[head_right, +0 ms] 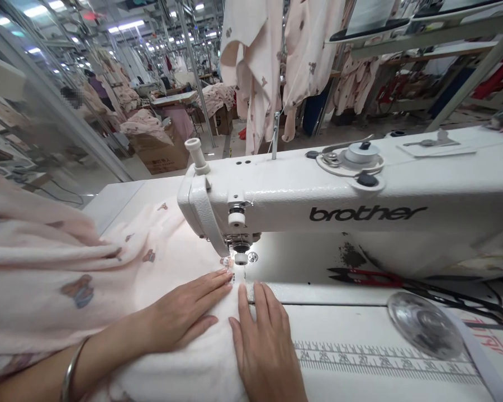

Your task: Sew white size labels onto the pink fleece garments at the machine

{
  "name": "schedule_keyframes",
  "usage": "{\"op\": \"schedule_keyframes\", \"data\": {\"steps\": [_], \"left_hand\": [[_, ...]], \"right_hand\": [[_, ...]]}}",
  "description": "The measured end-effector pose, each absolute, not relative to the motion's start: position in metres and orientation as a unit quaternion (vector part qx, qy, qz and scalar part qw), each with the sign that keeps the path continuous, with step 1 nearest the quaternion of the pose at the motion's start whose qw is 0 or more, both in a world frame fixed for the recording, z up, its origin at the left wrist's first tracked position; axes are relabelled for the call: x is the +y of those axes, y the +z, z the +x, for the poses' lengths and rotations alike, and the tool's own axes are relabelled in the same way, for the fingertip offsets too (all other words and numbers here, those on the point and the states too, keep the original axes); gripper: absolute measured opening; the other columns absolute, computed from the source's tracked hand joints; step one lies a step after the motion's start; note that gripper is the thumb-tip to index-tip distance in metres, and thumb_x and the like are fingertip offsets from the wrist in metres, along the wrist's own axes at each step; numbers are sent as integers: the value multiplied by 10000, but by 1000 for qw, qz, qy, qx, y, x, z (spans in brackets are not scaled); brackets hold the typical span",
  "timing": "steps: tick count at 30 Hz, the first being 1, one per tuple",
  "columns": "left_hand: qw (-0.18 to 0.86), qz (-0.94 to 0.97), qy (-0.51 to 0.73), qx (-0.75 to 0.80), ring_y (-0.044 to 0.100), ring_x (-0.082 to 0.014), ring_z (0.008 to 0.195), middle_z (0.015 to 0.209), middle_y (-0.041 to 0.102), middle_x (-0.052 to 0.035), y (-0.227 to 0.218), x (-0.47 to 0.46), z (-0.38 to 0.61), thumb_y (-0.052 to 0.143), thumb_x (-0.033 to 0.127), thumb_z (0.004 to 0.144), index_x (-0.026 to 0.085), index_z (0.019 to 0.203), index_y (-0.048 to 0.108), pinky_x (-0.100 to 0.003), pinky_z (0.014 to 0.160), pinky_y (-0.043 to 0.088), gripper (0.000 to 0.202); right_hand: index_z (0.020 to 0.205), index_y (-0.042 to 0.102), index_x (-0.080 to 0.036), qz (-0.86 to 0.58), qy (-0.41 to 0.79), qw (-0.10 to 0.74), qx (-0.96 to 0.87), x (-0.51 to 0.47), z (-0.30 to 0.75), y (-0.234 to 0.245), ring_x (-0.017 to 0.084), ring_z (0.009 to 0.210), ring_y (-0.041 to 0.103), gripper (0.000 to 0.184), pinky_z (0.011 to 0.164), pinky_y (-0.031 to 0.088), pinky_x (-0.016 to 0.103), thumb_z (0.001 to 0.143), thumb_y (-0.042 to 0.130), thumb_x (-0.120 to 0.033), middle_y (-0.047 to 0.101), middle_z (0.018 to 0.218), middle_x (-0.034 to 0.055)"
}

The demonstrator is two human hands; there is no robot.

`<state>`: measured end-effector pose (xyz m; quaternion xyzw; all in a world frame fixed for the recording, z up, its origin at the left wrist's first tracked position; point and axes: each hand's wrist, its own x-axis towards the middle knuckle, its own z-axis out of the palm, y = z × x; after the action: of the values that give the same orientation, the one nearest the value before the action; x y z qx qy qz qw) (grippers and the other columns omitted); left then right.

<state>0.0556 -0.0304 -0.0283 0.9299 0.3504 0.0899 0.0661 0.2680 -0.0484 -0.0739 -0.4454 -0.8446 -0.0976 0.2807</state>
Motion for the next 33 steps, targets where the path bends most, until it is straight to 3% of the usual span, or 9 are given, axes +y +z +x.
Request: {"op": "schedule_keyframes", "data": {"steps": [18, 25, 30, 33], "left_hand": [[73, 925, 61, 367, 227, -228, 1437, 1525, 286, -143, -28, -33, 57, 426, 258, 936, 95, 1437, 320, -389, 1179, 306, 537], [64, 928, 51, 364, 236, -234, 1433, 1520, 295, -148, -27, -32, 58, 422, 254, 936, 86, 1422, 348, -394, 1174, 315, 520], [46, 933, 47, 355, 275, -269, 1415, 1499, 327, -174, -26, -32, 61, 435, 249, 926, 59, 1403, 373, -404, 1157, 342, 517], [36, 937, 50, 345, 306, -285, 1400, 1481, 351, -190, -26, -30, 59, 428, 250, 929, 42, 1390, 384, -411, 1146, 357, 507]], "right_hand": [[1241, 568, -45, -446, -97, 285, -843, -48, 267, -70, 357, 1143, 482, 383, 842, 468, 461, 997, 374, -267, 502, 1236, 222], [1291, 521, -54, -441, -99, 274, -849, -52, 269, -76, 364, 1189, 456, 375, 893, 442, 465, 966, 461, -232, 473, 1290, 221], [1243, 538, -118, -453, -24, 270, -849, -21, 284, -59, 254, 1100, 524, 341, 852, 497, 366, 988, 391, -291, 548, 1187, 147], [1071, 626, -151, -434, -29, 262, -862, 27, 287, -44, 200, 1019, 573, 354, 801, 518, 319, 954, 292, -148, 620, 1062, 101]]}}
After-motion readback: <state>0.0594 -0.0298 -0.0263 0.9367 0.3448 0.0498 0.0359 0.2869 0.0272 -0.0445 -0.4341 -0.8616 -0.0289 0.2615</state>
